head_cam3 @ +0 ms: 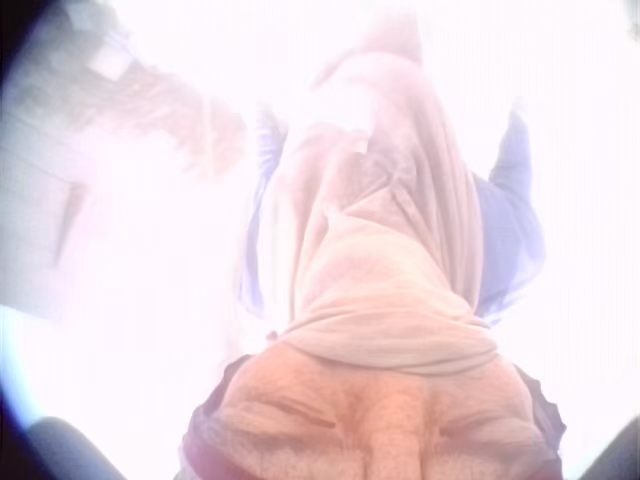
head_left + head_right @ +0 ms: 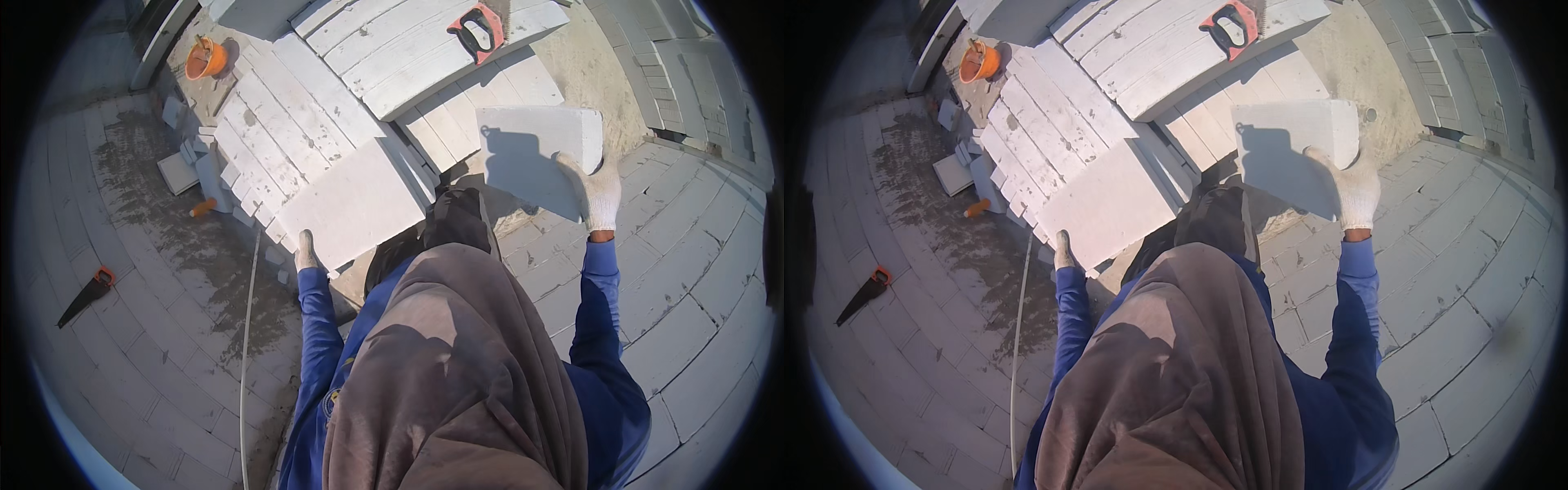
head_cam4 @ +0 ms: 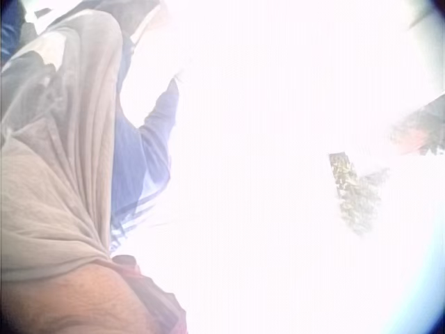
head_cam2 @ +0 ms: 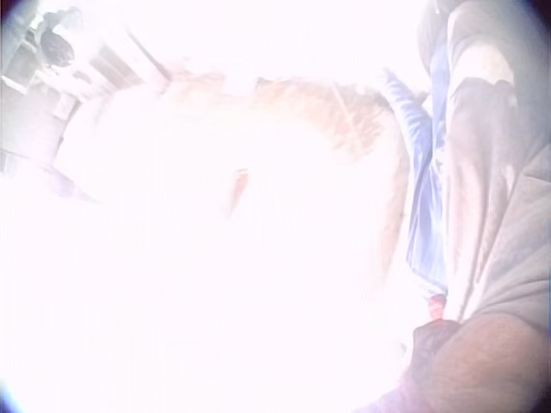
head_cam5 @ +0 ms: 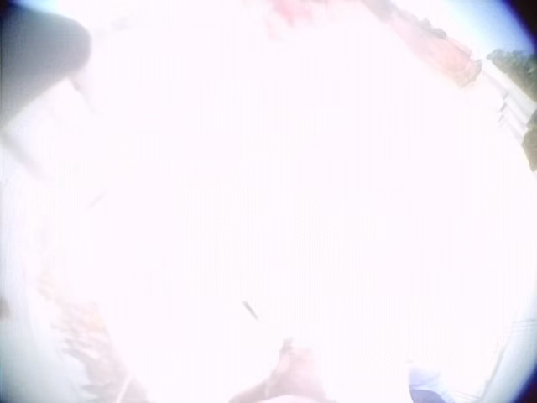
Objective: The person measures and cuts white rectangular tiles using a tape measure and a hand saw. They repeatedly measure the tiles, mark them, and saw them into smaller pieces on a tiled outdoor surface. The cut pieces are stacked or placed aside.
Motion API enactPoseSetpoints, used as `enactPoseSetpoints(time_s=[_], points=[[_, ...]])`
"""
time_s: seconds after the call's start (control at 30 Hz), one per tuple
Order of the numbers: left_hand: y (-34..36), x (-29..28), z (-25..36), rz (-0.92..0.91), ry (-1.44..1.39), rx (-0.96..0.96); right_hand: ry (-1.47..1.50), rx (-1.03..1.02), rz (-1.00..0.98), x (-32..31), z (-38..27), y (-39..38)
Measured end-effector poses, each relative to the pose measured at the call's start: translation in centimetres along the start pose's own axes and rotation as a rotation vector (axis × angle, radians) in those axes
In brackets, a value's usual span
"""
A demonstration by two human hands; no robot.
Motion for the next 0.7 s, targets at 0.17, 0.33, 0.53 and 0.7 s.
enactPoseSetpoints(time_s=[0.17, 0.33, 0.53, 0.7], points=[[-2.1, 1.0, 2.0, -0.005, 0.029, 0.092, 0.119, 0.011, 0.111, -0.5, 6.3, -2.1], [-3.7, 0.1, 5.2, 0.083, 0.341, 0.026, 0.207, 0.002, 0.110, -1.4, 5.5, -3.7], [-8.2, 3.5, 9.8, 0.416, 0.799, 0.512, 0.686, -0.097, -0.085, -1.6, -0.1, -4.0], [-14.5, 13.1, 13.5, -0.237, 0.492, 0.555, 1.198, 0.039, -0.397, 2.1, -2.1, -1.7]])
Point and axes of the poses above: each hand's wrist, its own y-axis towards the middle knuckle, its own x-axis out of the palm, z = x × y, the point moved 2 cm from there along y, towards the middle knuckle, and after that the axes turned 15 degrees about y, right-handed, at the moved point
